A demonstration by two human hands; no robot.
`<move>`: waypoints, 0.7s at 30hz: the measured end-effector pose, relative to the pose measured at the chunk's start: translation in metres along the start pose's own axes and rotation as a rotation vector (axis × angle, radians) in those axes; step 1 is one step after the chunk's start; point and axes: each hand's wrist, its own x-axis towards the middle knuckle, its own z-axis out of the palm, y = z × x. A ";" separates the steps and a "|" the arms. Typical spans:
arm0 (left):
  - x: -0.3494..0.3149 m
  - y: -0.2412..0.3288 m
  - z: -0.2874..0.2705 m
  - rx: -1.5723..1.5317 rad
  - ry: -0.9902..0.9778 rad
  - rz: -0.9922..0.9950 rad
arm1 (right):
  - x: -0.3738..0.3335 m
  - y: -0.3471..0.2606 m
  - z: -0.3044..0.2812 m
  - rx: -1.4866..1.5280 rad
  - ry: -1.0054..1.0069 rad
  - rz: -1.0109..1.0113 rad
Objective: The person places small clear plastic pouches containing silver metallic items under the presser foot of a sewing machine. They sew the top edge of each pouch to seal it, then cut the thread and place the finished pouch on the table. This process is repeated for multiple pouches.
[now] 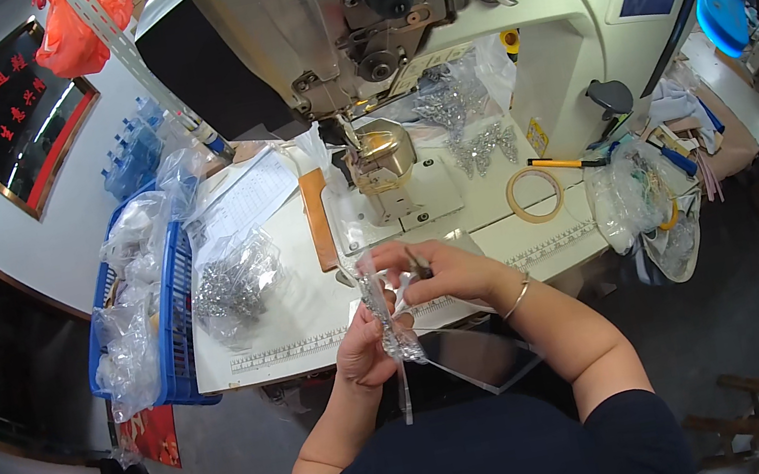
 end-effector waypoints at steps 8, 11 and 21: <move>-0.007 -0.006 -0.003 0.022 0.004 -0.066 | -0.003 -0.019 0.012 0.004 -0.040 -0.017; -0.003 -0.010 -0.006 -0.032 -0.014 -0.063 | -0.005 0.006 0.004 0.005 0.006 -0.144; 0.011 -0.016 -0.036 -0.167 -0.018 -0.021 | -0.010 0.005 0.011 -0.017 0.345 -0.187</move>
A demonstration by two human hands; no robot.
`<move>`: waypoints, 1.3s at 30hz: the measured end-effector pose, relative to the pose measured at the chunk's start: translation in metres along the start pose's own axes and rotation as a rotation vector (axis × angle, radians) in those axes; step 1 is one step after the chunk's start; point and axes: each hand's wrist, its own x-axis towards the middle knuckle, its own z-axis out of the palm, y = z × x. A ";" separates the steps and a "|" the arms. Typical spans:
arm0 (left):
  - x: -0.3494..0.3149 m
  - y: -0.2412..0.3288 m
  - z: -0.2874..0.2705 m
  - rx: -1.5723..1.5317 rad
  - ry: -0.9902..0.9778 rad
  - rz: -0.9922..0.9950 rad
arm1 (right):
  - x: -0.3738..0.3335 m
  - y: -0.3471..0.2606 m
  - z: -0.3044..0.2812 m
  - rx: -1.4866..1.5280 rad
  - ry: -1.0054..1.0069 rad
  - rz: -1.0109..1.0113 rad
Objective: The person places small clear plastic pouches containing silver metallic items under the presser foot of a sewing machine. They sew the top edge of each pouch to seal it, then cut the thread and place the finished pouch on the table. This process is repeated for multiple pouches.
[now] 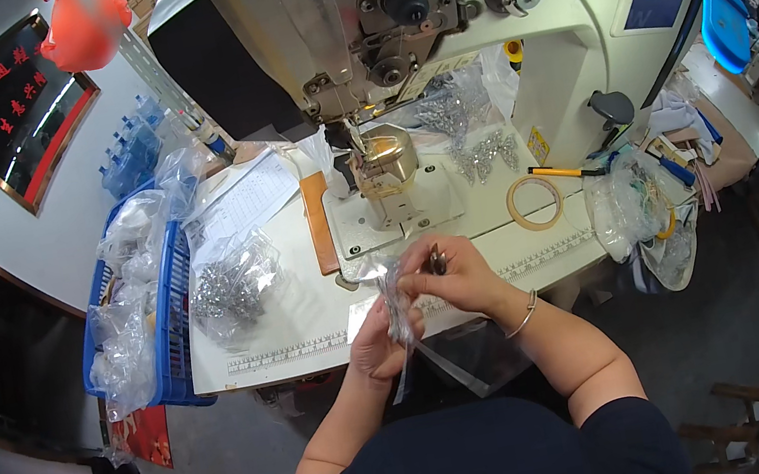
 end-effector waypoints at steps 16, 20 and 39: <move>0.078 0.018 0.052 0.776 -0.052 0.153 | 0.029 -0.042 -0.039 -0.702 0.290 -0.073; 0.078 0.005 0.057 0.749 -0.004 0.144 | 0.018 -0.030 -0.052 -0.438 0.273 -0.023; 0.106 0.110 0.103 0.996 0.406 0.206 | 0.105 -0.050 -0.016 -0.691 0.528 -0.165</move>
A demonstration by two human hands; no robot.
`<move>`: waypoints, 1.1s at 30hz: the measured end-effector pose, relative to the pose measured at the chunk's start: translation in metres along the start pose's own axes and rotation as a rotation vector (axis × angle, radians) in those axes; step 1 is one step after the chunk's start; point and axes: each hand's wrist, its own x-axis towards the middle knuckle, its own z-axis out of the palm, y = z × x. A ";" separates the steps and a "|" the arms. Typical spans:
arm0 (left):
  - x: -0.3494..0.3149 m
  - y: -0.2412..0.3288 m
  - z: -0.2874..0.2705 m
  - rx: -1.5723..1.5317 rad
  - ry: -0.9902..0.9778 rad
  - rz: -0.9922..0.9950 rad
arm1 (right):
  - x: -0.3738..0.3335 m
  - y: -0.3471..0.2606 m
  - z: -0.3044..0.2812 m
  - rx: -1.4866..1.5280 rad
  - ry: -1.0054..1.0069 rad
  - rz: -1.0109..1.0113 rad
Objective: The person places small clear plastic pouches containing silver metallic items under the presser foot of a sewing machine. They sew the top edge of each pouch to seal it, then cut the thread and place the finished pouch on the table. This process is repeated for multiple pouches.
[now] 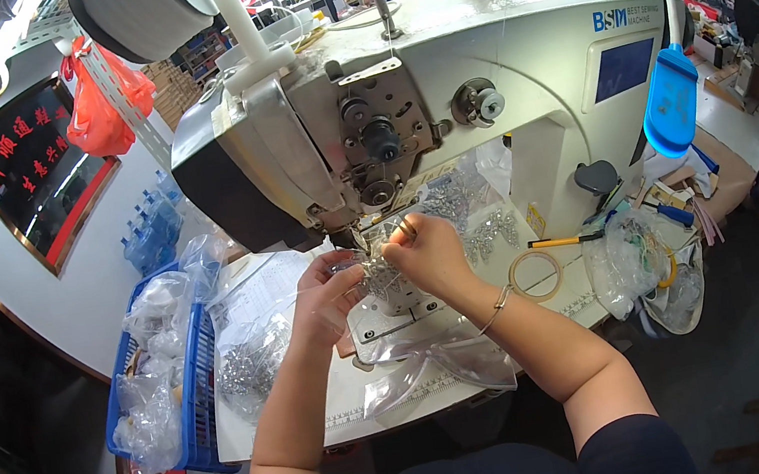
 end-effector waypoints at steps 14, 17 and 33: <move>0.024 0.037 -0.012 0.131 -0.166 -0.062 | 0.021 0.000 0.009 0.081 -0.052 0.032; 0.022 0.039 -0.010 0.201 -0.089 -0.052 | 0.023 0.007 0.011 0.063 -0.047 0.046; 0.034 0.036 -0.024 0.180 -0.171 -0.099 | 0.022 0.004 0.010 0.145 -0.083 0.058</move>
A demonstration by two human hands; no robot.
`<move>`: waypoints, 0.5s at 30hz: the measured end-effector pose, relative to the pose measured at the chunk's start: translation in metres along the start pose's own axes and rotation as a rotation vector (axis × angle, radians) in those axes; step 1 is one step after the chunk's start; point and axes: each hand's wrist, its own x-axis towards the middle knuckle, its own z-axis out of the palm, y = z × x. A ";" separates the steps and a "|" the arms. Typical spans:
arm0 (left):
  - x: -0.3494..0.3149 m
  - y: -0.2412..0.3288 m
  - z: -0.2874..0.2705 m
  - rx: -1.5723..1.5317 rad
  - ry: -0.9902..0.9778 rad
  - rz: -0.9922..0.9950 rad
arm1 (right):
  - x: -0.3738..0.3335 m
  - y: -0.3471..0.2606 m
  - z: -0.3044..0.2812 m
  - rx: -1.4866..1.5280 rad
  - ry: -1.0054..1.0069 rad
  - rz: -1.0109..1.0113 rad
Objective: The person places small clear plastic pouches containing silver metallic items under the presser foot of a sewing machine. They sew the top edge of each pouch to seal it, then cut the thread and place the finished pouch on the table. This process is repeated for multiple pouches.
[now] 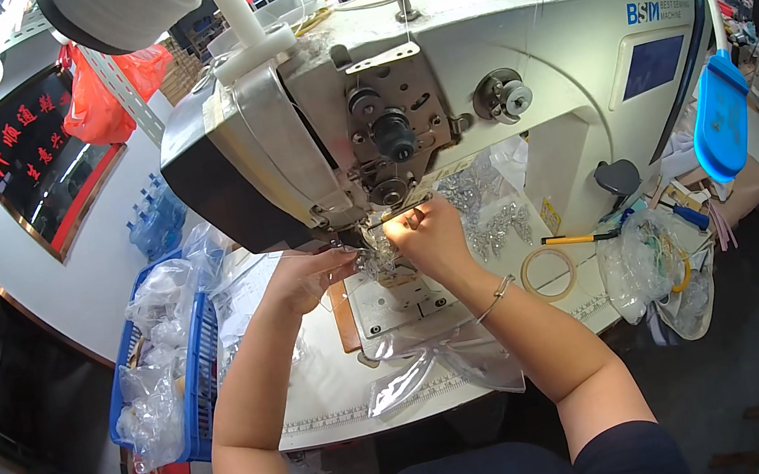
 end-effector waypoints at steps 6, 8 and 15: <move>0.005 -0.002 -0.008 -0.074 -0.031 -0.011 | 0.002 -0.005 0.000 0.012 0.007 0.049; 0.005 0.002 -0.006 -0.083 -0.011 -0.042 | 0.000 -0.007 0.001 0.108 0.022 0.058; 0.004 -0.001 -0.003 -0.045 -0.026 0.022 | 0.002 0.002 -0.001 0.066 0.007 0.010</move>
